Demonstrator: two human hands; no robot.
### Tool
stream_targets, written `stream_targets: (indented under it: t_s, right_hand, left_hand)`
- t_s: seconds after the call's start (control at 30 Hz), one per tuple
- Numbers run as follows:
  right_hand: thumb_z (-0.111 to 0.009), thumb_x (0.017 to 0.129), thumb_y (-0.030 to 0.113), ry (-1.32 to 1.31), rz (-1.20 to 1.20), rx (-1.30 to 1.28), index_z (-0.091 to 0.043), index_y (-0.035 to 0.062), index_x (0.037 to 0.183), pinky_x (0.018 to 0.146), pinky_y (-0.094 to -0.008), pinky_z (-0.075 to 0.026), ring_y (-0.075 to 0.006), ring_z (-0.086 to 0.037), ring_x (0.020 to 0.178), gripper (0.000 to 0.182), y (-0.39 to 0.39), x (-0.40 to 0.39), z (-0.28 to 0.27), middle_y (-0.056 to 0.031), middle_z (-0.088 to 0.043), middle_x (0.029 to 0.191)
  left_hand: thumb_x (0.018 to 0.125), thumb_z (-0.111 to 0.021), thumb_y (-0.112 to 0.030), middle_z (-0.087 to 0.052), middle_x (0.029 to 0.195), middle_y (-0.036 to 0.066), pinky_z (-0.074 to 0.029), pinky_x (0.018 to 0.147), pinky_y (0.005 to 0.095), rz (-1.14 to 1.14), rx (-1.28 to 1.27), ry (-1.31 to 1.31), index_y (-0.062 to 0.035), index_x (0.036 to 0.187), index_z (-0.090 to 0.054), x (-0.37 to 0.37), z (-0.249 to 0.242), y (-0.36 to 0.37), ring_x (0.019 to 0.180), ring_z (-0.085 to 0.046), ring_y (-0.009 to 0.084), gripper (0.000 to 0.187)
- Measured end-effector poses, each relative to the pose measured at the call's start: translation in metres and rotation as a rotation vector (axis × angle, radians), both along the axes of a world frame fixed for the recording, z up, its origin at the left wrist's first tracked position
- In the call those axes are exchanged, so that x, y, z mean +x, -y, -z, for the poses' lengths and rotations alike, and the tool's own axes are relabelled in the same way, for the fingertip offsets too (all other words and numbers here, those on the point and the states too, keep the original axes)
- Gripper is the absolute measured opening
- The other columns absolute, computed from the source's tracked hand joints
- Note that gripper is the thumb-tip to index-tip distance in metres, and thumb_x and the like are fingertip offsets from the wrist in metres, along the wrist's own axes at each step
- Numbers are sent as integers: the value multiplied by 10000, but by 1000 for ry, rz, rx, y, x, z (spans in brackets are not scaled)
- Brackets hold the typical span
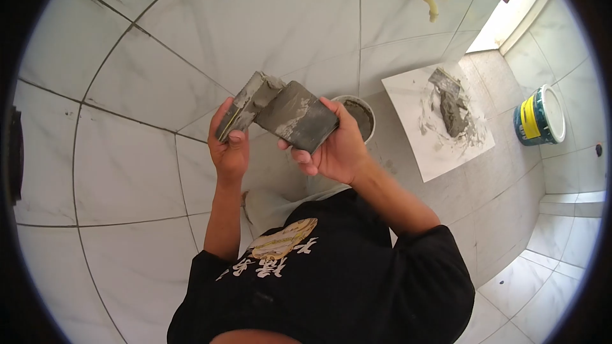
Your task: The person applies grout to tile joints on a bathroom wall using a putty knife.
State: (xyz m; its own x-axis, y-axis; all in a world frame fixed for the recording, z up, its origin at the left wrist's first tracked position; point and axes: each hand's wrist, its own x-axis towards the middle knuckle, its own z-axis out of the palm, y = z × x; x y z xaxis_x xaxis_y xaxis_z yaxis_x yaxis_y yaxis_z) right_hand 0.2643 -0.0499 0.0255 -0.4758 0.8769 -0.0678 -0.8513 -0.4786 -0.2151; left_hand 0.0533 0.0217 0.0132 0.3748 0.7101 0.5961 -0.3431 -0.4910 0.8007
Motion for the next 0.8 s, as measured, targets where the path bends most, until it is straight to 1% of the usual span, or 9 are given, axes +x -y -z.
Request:
stream_targets:
  t_s: [0.07,0.2,0.43,0.5,0.63,0.67,0.7,0.77,0.8]
  right_hand:
    - [-272,993,541,-121,-52,90,-488,-15,1327,458,-376,-516,-262,-583,630,683,-1,3,1,-277,-626,1032]
    - [-264,996,536,-145,-33,70,-485,-24,1326,409,-359,-492,-252,-554,564,687,2,6,-6,-290,-618,1014]
    - [-272,972,592,-221,-91,263,-477,-1,1344,397,-396,-488,-285,-582,520,729,7,36,17,-340,-592,1018]
    - [-272,965,604,-217,-67,328,-476,1,1347,434,-417,-512,-297,-592,528,742,6,50,31,-340,-591,1030]
    - [-395,973,498,104,441,246,-443,15,1384,649,-440,-562,-305,-641,720,636,-19,79,72,-257,-605,1085]
    - [-466,971,437,195,591,139,-420,34,1410,725,-432,-570,-309,-658,820,598,-33,87,90,-210,-607,1096]
    - [-466,971,437,191,594,134,-420,34,1410,725,-432,-570,-309,-658,820,598,-49,95,112,-210,-607,1096]
    - [-574,949,283,565,799,114,-381,18,1446,809,-398,-547,-242,-631,930,596,-82,109,152,-148,-601,1123]
    - [-574,949,283,562,794,103,-381,18,1446,809,-398,-547,-242,-631,930,596,-94,112,161,-148,-601,1123]
  left_hand:
    - [967,-613,-296,-513,1408,197,-344,1128,454,-3,84,-39,-26,1397,-459,1,-7,-2,1337,-468,316,530]
    - [929,-658,-176,-553,1365,236,-378,1099,493,38,288,-104,-35,1283,-579,5,-18,-6,1321,-490,386,389]
    - [875,-622,30,-578,1347,214,-390,1100,452,2,352,-284,-36,1267,-595,-21,14,-19,1296,-526,357,398]
    - [909,-601,-10,-582,1352,195,-378,1100,385,-98,81,-588,-18,1311,-571,-36,49,-12,1287,-537,296,402]
    - [988,-566,-187,-594,1310,128,-376,1061,312,-356,-378,-479,40,1363,-510,-69,116,29,1209,-549,206,442]
    - [988,-566,-187,-594,1310,128,-376,1061,312,-349,-377,-485,40,1363,-510,-74,119,40,1209,-549,206,442]
    - [991,-571,-208,-582,1317,131,-381,1054,311,-367,-451,-426,37,1382,-488,-78,121,51,1204,-545,206,468]
    - [995,-575,-228,-569,1323,133,-387,1047,310,-389,-537,-370,34,1401,-466,-86,119,73,1199,-542,206,496]
    - [997,-576,-242,-544,1351,142,-387,1053,317,-381,-602,-321,28,1425,-430,-89,110,83,1224,-528,215,527]
